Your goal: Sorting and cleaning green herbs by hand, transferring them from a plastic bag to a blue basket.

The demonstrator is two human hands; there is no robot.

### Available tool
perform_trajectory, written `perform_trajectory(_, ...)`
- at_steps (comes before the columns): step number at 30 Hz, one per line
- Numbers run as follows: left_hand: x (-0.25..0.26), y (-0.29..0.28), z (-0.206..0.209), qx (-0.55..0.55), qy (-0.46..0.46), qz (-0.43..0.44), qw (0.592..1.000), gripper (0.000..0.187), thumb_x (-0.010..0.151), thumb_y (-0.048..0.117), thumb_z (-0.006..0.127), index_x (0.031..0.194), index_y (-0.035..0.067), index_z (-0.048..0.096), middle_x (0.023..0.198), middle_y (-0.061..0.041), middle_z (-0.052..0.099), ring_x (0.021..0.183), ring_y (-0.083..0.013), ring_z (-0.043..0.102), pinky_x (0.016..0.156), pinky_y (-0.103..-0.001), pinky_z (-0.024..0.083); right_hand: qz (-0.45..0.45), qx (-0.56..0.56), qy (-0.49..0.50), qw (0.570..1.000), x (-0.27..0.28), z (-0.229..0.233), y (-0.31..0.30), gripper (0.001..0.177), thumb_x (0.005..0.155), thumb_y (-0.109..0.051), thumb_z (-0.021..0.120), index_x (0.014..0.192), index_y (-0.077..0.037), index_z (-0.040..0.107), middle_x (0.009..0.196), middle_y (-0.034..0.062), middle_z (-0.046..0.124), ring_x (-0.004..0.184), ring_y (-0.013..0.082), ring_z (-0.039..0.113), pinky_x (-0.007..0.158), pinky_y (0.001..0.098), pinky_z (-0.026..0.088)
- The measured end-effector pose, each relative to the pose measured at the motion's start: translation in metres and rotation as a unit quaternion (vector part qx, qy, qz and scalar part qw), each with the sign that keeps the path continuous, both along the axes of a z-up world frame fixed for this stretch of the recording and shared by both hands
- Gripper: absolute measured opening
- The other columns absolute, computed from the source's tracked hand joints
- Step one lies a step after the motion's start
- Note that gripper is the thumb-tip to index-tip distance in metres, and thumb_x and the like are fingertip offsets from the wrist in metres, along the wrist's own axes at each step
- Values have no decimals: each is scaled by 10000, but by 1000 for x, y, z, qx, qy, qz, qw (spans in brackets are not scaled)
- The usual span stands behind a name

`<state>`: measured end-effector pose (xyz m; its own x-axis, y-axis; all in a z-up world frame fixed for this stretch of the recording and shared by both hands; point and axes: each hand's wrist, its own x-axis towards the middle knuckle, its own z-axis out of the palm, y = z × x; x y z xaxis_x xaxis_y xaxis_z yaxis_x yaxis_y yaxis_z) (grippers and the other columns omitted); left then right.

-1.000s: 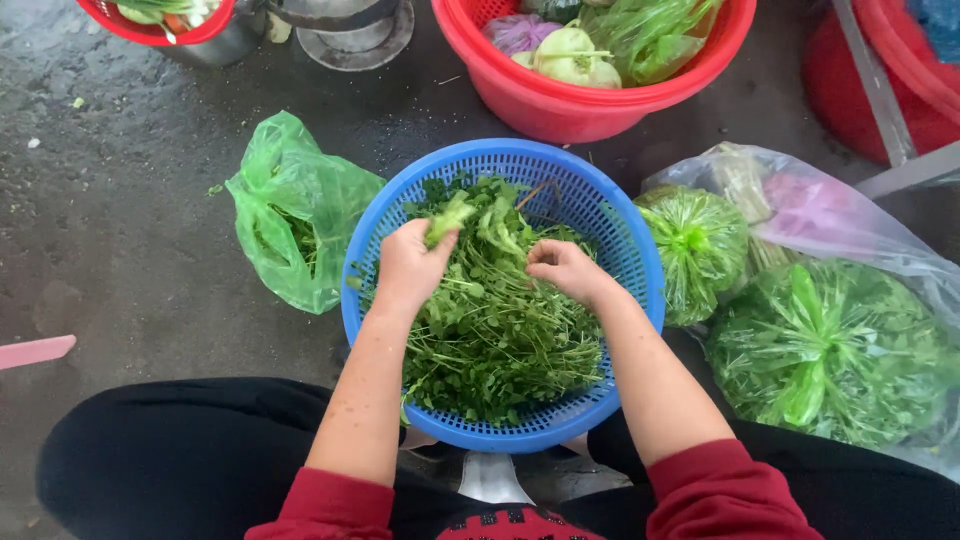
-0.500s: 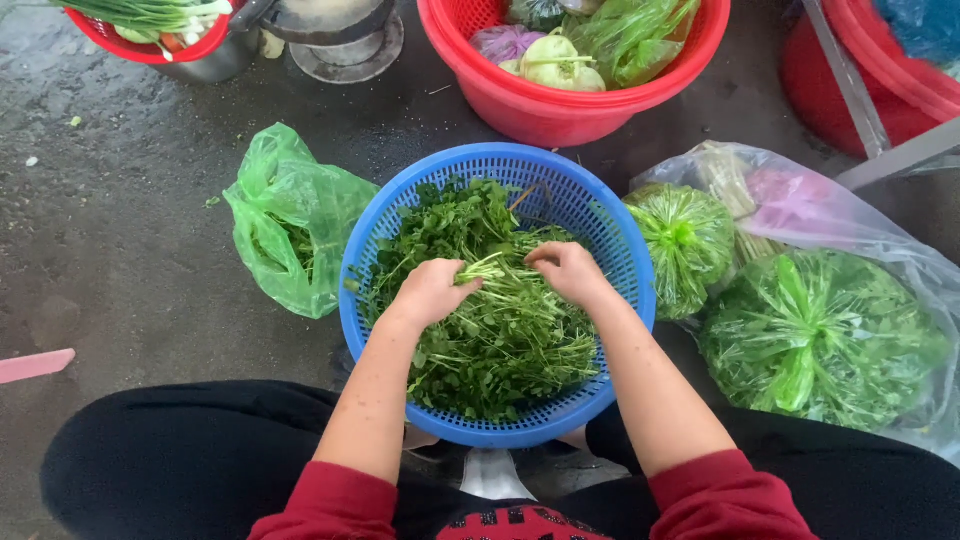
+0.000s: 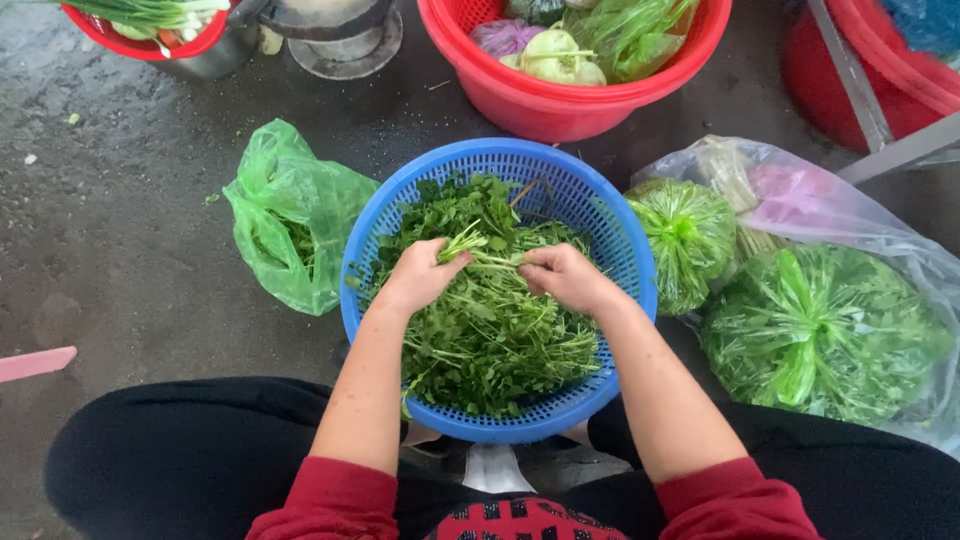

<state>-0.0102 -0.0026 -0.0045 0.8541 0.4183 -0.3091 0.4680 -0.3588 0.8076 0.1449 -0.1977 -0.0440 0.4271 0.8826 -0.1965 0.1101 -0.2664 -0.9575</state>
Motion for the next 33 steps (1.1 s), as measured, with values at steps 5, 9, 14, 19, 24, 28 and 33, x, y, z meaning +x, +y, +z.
perform_trajectory(5,8,-9,-5,28,2,-10,1000,351,868,353,587,867,9,656,800,-161,672,829,-330,645,751,-403,500,18,-141,-235,962,-9,40,9,168,860,-163,536,873,-117,698,707,115,675,723,311,650,690,420,506)
perform_trajectory(9,17,-21,-12,33,-16,-3,999,316,845,341,613,878,31,662,809,-166,671,854,-342,643,734,-415,507,-150,-74,-129,977,2,6,15,183,794,-165,536,727,-153,706,630,29,654,650,173,612,700,314,494)
perform_trajectory(14,26,-30,-28,69,-22,1,997,287,845,295,617,908,17,654,811,-163,667,845,-338,650,741,-413,515,-408,3,136,903,12,-21,22,80,707,-109,590,721,-62,654,429,-11,352,390,84,421,444,239,479)
perform_trajectory(19,13,-14,-1,19,-40,84,995,349,871,313,609,1003,-8,646,914,-192,670,919,-359,638,794,-442,508,-263,-232,-204,914,30,-82,-20,433,851,-264,648,1266,-153,590,1216,151,563,1133,362,535,853,565,475)
perform_trajectory(24,18,-5,2,-23,-8,78,997,402,815,252,713,1108,15,574,1018,-175,640,1004,-337,616,857,-455,508,-49,-411,-344,843,0,-143,-19,184,754,-357,684,937,-348,695,1102,-56,532,1134,233,456,899,475,472)
perform_trajectory(28,18,-2,-19,34,0,112,993,406,803,318,700,1075,24,636,993,-115,672,981,-284,639,836,-382,521,-74,-413,-352,837,5,-145,-21,103,748,-380,654,845,-355,680,976,-71,502,1076,205,470,887,455,465)
perform_trajectory(33,18,-1,-33,118,-98,102,983,195,790,187,683,902,27,693,913,-102,672,892,-303,647,795,-380,516,-114,-123,-75,983,33,-45,-26,178,726,-29,678,896,-69,712,801,134,691,785,208,624,766,373,496)
